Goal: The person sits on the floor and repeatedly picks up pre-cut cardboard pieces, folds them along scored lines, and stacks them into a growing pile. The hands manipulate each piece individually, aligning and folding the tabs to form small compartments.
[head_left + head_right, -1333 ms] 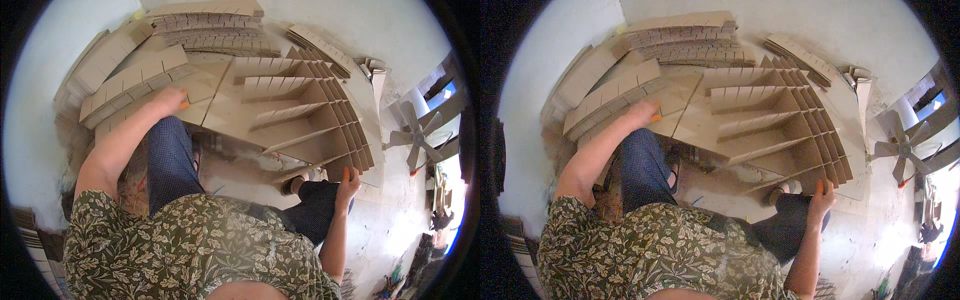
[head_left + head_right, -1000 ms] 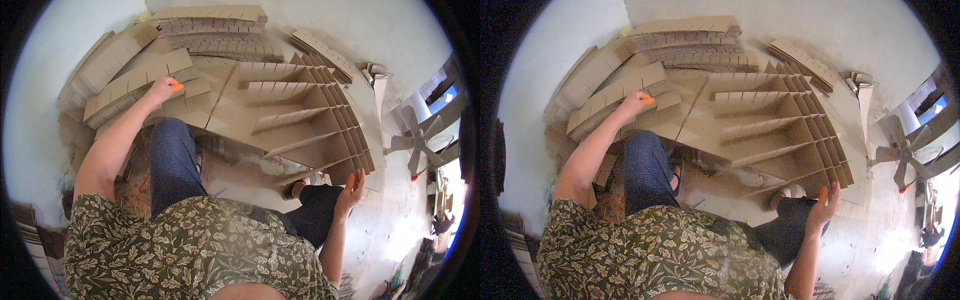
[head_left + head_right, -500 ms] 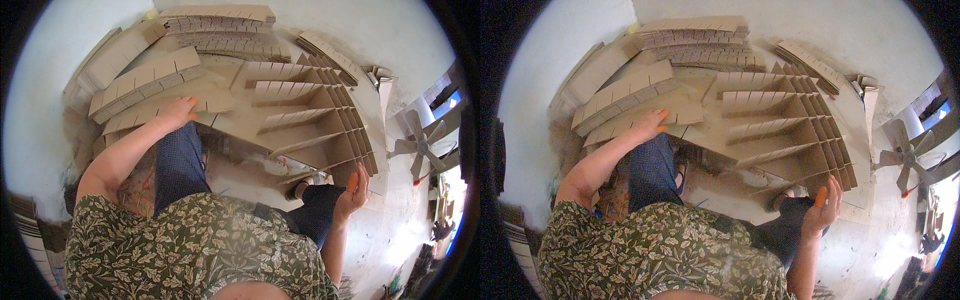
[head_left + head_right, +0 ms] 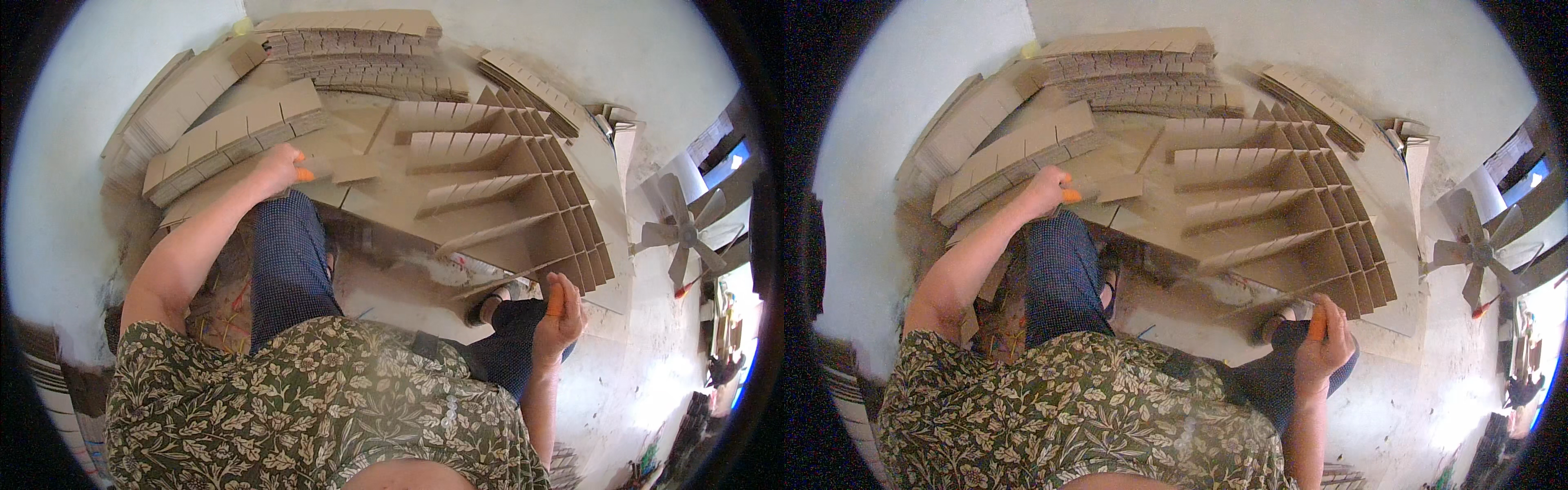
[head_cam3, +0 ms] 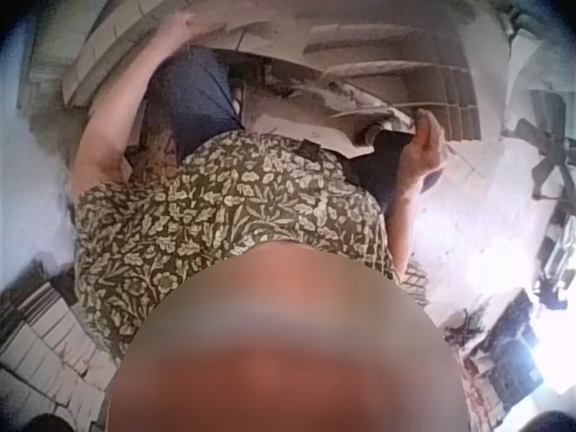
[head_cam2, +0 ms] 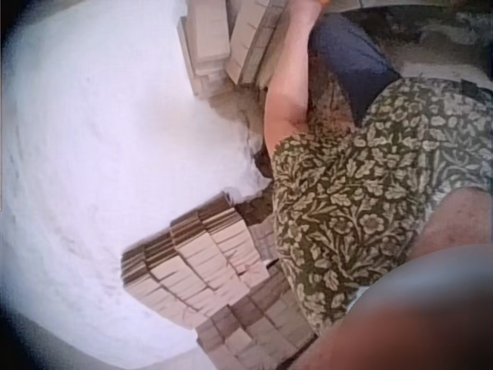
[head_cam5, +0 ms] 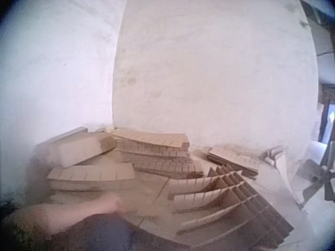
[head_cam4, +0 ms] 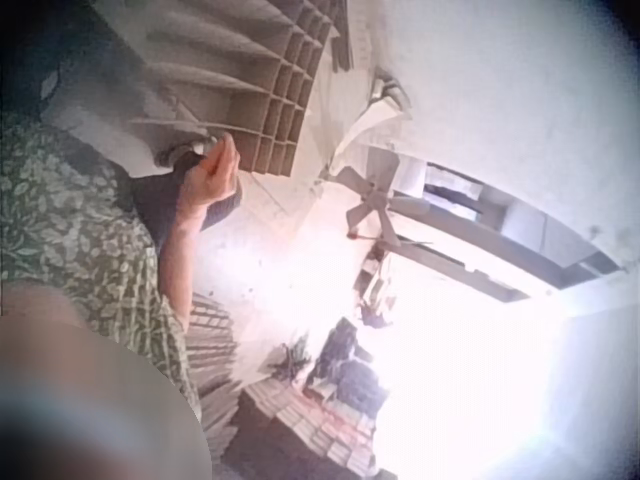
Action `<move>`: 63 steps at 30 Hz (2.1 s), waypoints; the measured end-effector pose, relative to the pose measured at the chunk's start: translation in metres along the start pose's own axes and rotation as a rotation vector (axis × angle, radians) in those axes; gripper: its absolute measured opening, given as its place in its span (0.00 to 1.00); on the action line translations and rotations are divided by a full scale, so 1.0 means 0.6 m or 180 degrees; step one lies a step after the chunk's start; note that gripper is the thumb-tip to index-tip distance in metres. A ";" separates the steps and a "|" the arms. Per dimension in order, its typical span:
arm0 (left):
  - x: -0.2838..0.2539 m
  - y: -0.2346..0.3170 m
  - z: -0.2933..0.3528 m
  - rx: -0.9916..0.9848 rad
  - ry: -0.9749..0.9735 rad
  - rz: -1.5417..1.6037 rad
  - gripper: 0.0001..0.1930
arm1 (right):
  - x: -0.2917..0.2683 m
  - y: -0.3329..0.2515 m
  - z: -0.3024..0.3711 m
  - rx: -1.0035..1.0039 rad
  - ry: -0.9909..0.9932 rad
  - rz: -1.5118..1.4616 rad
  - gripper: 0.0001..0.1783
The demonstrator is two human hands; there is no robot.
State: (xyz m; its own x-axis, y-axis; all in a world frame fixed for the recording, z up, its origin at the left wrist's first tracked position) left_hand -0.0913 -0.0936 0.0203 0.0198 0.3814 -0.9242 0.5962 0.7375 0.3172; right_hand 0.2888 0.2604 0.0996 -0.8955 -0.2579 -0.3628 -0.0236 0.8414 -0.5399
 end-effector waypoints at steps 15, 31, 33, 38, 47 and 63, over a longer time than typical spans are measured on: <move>-0.105 0.076 0.015 -0.0302 0.0337 0.0728 0.10 | 0.084 -0.011 0.007 0.1376 -0.0945 -0.1203 0.11; -0.209 0.392 0.186 0.2040 0.2027 0.0087 0.14 | 0.222 -0.083 0.053 0.3347 -0.2003 -0.3613 0.24; -0.175 0.417 0.194 0.2240 0.1689 0.0438 0.15 | 0.224 -0.071 0.063 0.3835 -0.1773 -0.3681 0.22; -0.128 0.450 0.187 0.2554 0.1554 0.0715 0.16 | 0.134 -0.004 0.037 0.3689 -0.0823 -0.3570 0.08; 0.075 0.314 0.164 0.1375 0.0501 0.1403 0.15 | -0.118 0.151 -0.008 0.1863 0.0972 -0.1494 0.10; 0.170 0.305 0.190 0.1177 -0.0779 0.1074 0.10 | -0.075 0.113 -0.002 0.1253 0.0332 0.0120 0.06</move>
State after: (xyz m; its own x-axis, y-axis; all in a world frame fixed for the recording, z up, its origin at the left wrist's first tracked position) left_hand 0.1113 0.0170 -0.0401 0.4180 0.3893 -0.8208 0.7656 0.3354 0.5489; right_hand 0.3271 0.3294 0.0801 -0.9332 -0.1639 -0.3198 0.1639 0.5980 -0.7846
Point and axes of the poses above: each hand's wrist, its own z-axis away from the middle knuckle, its own x-axis out of the palm, y = z × x, the point moved 10 cm from there along -z, towards the middle knuckle, and after that the axes turned 7 degrees about y, right-handed, at the moved point
